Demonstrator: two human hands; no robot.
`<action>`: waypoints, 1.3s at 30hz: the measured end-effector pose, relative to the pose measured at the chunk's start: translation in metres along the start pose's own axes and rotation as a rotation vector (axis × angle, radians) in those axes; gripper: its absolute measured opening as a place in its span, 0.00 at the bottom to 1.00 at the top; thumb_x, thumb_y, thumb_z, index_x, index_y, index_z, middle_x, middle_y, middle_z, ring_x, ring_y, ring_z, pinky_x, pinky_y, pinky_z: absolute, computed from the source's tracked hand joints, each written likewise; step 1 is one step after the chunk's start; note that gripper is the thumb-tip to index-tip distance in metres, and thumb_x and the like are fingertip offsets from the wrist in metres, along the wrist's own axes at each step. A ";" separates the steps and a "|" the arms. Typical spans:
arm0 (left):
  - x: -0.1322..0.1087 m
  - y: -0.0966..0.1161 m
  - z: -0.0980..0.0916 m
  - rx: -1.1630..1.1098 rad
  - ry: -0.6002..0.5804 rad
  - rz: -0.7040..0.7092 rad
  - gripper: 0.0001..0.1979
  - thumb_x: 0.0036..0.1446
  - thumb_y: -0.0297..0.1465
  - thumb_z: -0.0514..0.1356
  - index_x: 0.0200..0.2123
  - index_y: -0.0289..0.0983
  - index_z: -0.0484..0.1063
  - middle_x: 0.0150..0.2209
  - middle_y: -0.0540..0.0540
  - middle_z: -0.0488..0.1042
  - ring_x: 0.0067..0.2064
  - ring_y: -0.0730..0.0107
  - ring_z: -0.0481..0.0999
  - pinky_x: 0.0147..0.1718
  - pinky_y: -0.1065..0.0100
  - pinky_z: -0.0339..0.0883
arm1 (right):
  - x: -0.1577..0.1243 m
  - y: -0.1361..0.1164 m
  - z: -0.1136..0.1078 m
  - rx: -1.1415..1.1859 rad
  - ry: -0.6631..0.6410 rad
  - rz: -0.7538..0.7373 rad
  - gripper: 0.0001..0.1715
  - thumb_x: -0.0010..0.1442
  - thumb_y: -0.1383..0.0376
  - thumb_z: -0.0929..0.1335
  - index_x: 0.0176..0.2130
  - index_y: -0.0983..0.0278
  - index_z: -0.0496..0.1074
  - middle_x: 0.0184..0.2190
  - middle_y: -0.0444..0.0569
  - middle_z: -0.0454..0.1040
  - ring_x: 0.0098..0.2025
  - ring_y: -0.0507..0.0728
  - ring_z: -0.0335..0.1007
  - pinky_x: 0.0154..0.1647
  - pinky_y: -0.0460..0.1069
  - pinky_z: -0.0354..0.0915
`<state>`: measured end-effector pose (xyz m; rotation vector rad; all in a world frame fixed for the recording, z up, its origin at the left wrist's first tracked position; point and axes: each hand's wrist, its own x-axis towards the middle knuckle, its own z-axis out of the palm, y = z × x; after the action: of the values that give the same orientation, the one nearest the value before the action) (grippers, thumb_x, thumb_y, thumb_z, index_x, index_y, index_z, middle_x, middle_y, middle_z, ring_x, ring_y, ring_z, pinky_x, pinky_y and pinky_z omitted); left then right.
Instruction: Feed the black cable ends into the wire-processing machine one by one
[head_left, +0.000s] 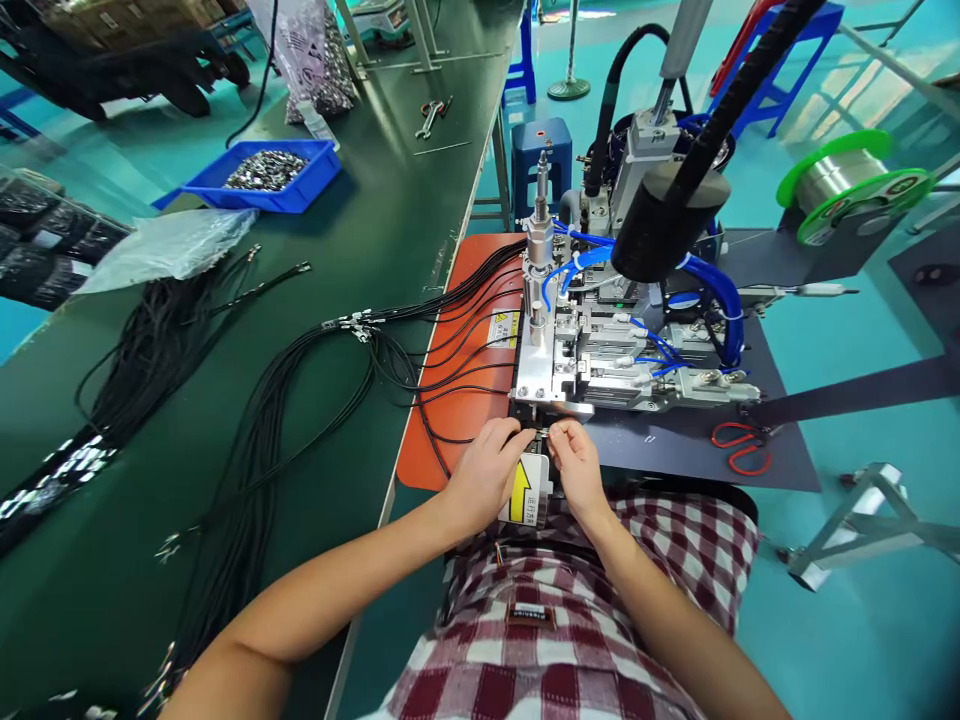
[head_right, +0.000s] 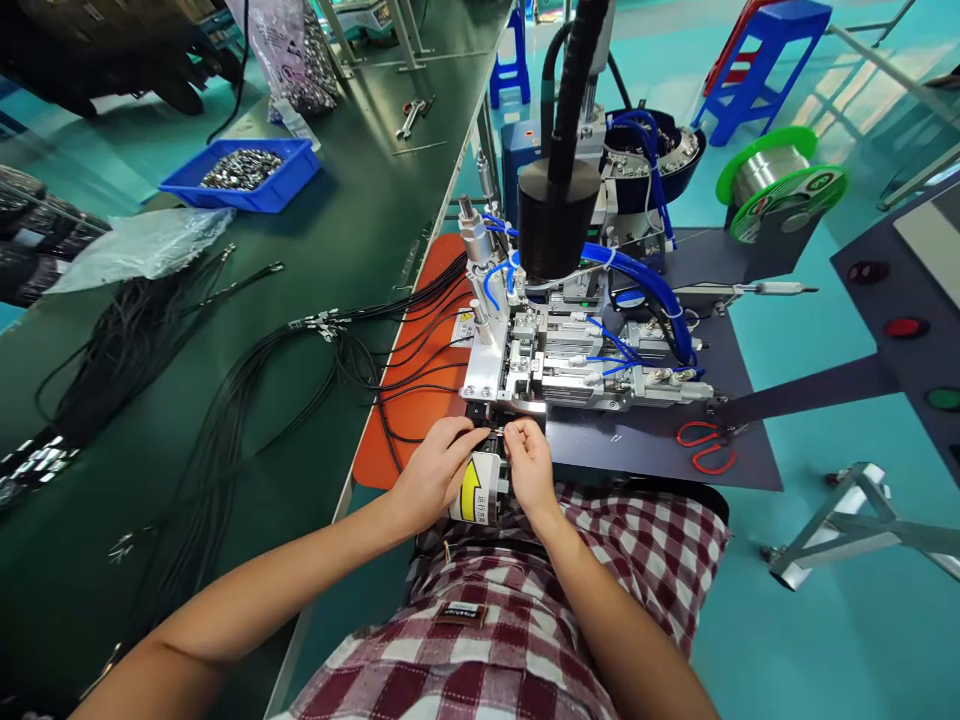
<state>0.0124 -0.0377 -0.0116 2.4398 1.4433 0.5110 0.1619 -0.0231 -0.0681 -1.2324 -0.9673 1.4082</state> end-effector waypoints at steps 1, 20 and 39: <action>-0.004 0.000 -0.001 -0.015 0.021 -0.024 0.20 0.59 0.20 0.48 0.54 0.34 0.66 0.47 0.38 0.67 0.51 0.61 0.66 0.49 0.57 0.68 | 0.000 0.000 0.000 0.002 -0.004 0.001 0.18 0.60 0.51 0.64 0.29 0.61 0.61 0.21 0.38 0.55 0.21 0.50 0.48 0.20 0.46 0.48; -0.024 0.000 -0.006 0.055 0.057 -0.232 0.19 0.65 0.27 0.47 0.57 0.33 0.63 0.52 0.37 0.66 0.54 0.59 0.64 0.53 0.53 0.64 | 0.001 -0.001 -0.004 0.024 -0.024 0.012 0.17 0.60 0.52 0.65 0.28 0.61 0.62 0.20 0.38 0.57 0.21 0.49 0.49 0.20 0.46 0.48; -0.032 -0.011 -0.007 0.059 -0.011 -0.268 0.20 0.67 0.33 0.46 0.60 0.39 0.61 0.58 0.38 0.61 0.61 0.54 0.60 0.57 0.52 0.63 | -0.022 0.017 -0.054 0.028 0.079 0.167 0.22 0.61 0.47 0.64 0.33 0.63 0.68 0.22 0.41 0.65 0.22 0.49 0.54 0.24 0.47 0.53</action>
<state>-0.0136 -0.0599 -0.0148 2.2379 1.7684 0.4001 0.2122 -0.0504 -0.0887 -1.3628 -0.8028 1.4855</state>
